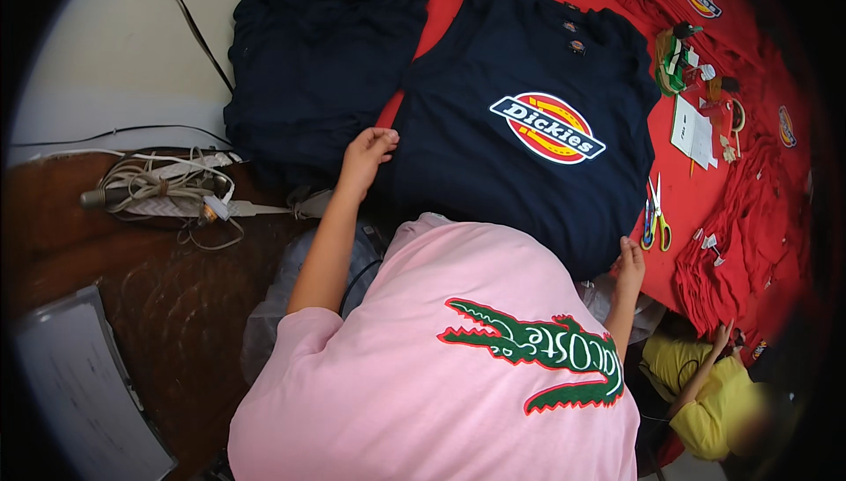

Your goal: The person labels and inspects several navy blue tank tops and shirts on a red surface, using a pen to write on tags and handling each garment to check for details.

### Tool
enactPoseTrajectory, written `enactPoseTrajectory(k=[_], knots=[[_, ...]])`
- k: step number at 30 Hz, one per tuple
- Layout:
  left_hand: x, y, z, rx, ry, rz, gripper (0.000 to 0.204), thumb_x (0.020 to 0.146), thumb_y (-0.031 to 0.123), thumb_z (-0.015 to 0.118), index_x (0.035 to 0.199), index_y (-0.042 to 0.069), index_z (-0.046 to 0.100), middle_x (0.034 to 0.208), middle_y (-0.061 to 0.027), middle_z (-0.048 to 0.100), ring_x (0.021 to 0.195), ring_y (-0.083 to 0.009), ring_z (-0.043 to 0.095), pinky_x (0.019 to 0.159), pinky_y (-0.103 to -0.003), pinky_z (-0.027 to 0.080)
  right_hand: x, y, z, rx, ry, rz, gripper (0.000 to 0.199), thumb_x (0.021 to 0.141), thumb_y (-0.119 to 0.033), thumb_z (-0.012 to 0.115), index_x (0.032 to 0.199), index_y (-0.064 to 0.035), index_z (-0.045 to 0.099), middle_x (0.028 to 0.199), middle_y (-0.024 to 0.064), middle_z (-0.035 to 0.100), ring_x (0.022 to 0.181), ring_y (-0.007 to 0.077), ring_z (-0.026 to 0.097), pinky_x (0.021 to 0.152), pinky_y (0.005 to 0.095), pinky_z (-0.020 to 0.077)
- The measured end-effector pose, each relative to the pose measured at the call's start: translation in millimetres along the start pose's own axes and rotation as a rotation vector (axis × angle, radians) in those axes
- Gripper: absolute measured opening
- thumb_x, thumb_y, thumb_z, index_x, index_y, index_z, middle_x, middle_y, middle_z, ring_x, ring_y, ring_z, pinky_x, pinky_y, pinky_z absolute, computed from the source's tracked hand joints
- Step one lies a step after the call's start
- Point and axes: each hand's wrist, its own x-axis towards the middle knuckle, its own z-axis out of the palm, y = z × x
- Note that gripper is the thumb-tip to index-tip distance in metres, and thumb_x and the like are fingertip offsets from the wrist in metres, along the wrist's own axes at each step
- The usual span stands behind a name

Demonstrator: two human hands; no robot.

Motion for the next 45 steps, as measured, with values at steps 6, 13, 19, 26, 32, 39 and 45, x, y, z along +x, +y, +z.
enactPoseTrajectory(k=[6,13,19,26,32,39,45], knots=[[-31.3,-35.0,31.0,0.410,0.288,0.394,0.019,0.097,0.022,0.080,0.100,0.004,0.074,0.091,0.0009,0.069,0.084,-0.0107,0.065,0.078,-0.029,0.052,-22.9,31.6,2.8,0.032,-0.003,-0.096,0.026,0.107,-0.029,0.068,0.086,-0.0138,0.067,0.073,-0.0119,0.048,0.065,0.0001,0.040,0.058,0.0217,0.0296],[-43.6,-48.2,14.7,-0.274,0.165,-0.058,0.016,0.096,0.023,0.080,0.097,0.013,0.067,0.073,0.0079,0.051,0.064,-0.0037,0.044,0.057,-0.023,0.034,-29.2,35.2,-4.8,-0.046,0.086,-0.182,0.027,0.106,-0.031,0.068,0.093,-0.0078,0.072,0.075,-0.0066,0.056,0.065,0.0048,0.047,0.058,0.0248,0.0356],[-24.5,-41.4,25.1,0.125,0.248,0.221,0.038,0.099,0.037,0.078,0.111,0.001,0.075,0.086,0.0003,0.071,0.080,-0.0118,0.063,0.075,-0.029,0.050,-19.6,21.2,-5.3,0.379,-0.021,0.270,0.040,0.107,-0.045,0.062,0.116,-0.0069,0.071,0.089,-0.0027,0.068,0.075,0.0098,0.060,0.067,0.0278,0.0459],[6.5,-30.4,46.8,0.007,0.267,0.251,0.045,0.101,0.039,0.074,0.112,-0.005,0.075,0.102,-0.0050,0.077,0.093,-0.0151,0.067,0.090,-0.031,0.050,-18.5,0.4,23.1,0.440,-0.008,0.096,0.026,0.105,-0.034,0.069,0.113,-0.0093,0.071,0.088,-0.0017,0.070,0.069,0.0080,0.059,0.060,0.0261,0.0440],[-0.4,-49.0,-3.4,-0.383,0.185,-0.033,0.049,0.100,0.045,0.075,0.126,0.003,0.072,0.093,0.0040,0.066,0.069,-0.0039,0.050,0.057,-0.022,0.038,-38.0,27.6,-8.3,0.413,0.099,-0.032,0.017,0.105,-0.025,0.069,0.104,-0.0089,0.071,0.079,-0.0048,0.067,0.056,0.0036,0.050,0.049,0.0213,0.0322],[-22.8,-12.9,23.0,-0.026,0.159,-0.156,0.043,0.098,0.053,0.075,0.095,0.010,0.074,0.060,0.0084,0.043,0.046,-0.0044,0.033,0.042,-0.025,0.022,-41.3,-0.2,2.7,0.514,-0.075,0.247,0.025,0.103,-0.025,0.071,0.110,-0.0016,0.072,0.096,0.0052,0.076,0.077,0.0142,0.069,0.070,0.0295,0.0536],[-33.9,25.5,20.1,-0.019,-0.036,-0.103,0.040,0.102,0.032,0.074,0.115,-0.005,0.075,0.109,-0.0102,0.077,0.097,-0.0183,0.071,0.090,-0.032,0.055,-42.8,-46.9,-3.4,0.292,-0.293,0.120,0.032,0.102,-0.020,0.071,0.122,0.0061,0.070,0.117,0.0122,0.077,0.102,0.0194,0.073,0.096,0.0321,0.0547]])
